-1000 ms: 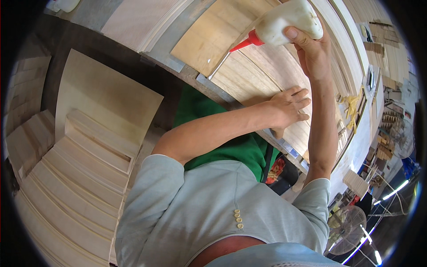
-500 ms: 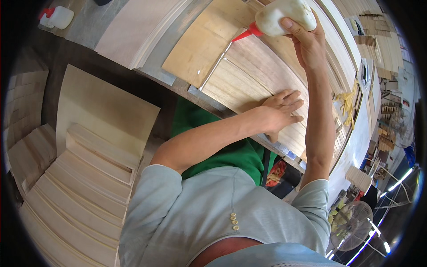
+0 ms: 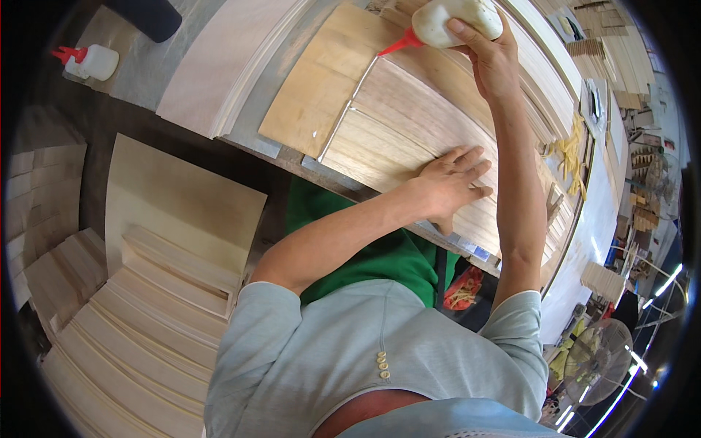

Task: Assembling and gluing wooden boxes and components in a workshop.

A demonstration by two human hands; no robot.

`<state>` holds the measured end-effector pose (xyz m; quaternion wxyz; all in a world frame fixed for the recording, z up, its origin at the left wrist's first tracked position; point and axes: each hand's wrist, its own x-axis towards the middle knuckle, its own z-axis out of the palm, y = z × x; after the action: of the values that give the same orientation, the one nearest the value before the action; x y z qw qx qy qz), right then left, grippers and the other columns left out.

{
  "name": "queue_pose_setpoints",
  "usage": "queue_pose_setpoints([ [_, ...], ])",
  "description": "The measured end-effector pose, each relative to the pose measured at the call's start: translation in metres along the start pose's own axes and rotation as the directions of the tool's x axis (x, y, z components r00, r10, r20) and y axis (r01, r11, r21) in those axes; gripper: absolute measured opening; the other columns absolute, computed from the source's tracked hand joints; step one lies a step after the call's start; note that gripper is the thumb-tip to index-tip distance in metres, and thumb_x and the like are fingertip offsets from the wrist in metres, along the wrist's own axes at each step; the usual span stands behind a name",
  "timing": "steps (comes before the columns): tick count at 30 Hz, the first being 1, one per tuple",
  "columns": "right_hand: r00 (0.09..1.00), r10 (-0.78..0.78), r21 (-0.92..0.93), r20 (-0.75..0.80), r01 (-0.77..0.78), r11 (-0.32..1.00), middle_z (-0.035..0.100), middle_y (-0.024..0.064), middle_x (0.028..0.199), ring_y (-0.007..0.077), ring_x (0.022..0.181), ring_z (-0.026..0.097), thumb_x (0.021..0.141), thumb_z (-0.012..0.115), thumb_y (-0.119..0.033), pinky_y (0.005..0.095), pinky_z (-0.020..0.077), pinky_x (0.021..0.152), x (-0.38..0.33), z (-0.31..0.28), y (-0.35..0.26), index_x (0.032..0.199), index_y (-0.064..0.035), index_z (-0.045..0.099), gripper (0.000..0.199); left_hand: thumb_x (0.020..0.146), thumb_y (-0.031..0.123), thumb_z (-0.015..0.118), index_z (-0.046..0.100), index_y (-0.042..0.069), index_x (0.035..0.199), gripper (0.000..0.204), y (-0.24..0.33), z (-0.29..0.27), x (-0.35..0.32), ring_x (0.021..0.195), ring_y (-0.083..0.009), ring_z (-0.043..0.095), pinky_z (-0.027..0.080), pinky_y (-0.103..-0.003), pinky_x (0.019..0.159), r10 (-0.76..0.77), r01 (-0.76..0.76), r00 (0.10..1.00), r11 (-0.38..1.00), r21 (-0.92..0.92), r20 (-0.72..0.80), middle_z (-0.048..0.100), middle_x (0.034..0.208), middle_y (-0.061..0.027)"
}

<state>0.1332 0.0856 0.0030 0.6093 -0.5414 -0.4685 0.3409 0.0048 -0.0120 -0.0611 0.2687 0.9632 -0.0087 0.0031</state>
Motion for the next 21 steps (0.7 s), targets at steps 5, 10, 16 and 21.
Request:
queue_pose_setpoints([
  [5, 0.992, -0.009, 0.1, -0.128, 0.022, 0.995, 0.063, 0.0094, 0.105, 0.0222, 0.098, 0.063, 0.081, 0.069, -0.011, 0.0401, 0.0549, 0.079, -0.024, -0.028, -0.022, 0.121, -0.0039, 0.05, 0.044, 0.058, 0.042, 0.082, 0.035, 0.021, 0.144, 0.1, 0.001, 0.005, 0.003, 0.144, -0.0346, 0.008, 0.007, -0.047, 0.117, 0.047, -0.047, 0.998, 0.999, -0.005, -0.038, 0.02, 0.154, -0.0139],
  [10, 0.906, 0.135, 0.24, -0.402, -0.038, 0.97, 0.062, 0.0108, 0.112, 0.0246, 0.104, 0.061, 0.086, 0.067, -0.026, 0.0463, 0.0536, 0.082, -0.081, -0.087, -0.071, 0.126, -0.0037, 0.047, 0.049, 0.055, 0.041, 0.083, 0.037, 0.022, 0.144, 0.102, -0.004, 0.01, 0.004, 0.143, -0.0348, 0.013, 0.013, -0.049, 0.115, 0.061, -0.063, 0.994, 0.998, -0.013, -0.091, 0.023, 0.153, -0.0155],
  [16, 0.839, 0.148, 0.163, -0.523, -0.072, 0.984, 0.06, 0.0133, 0.119, 0.0277, 0.11, 0.057, 0.086, 0.063, -0.036, 0.0403, 0.0406, 0.1, -0.142, -0.19, -0.106, 0.132, -0.0017, 0.044, 0.06, 0.055, 0.045, 0.083, 0.038, 0.02, 0.143, 0.102, -0.003, -0.004, 0.002, 0.142, -0.0349, 0.016, 0.015, -0.047, 0.115, 0.078, -0.077, 0.993, 0.997, 0.014, -0.091, 0.026, 0.151, -0.0165],
  [21, 0.866, 0.217, -0.769, -0.45, -0.5, 0.399, 0.065, 0.0086, 0.099, 0.0173, 0.09, 0.062, 0.082, 0.069, -0.03, 0.0309, 0.0494, 0.077, -0.159, -0.238, -0.104, 0.119, -0.0043, 0.056, 0.047, 0.063, 0.047, 0.079, 0.041, 0.014, 0.14, 0.092, -0.01, -0.018, -0.015, 0.139, -0.0364, 0.024, 0.018, -0.047, 0.115, 0.025, -0.026, 0.985, 1.0, -0.004, -0.169, 0.035, 0.145, -0.0182],
])
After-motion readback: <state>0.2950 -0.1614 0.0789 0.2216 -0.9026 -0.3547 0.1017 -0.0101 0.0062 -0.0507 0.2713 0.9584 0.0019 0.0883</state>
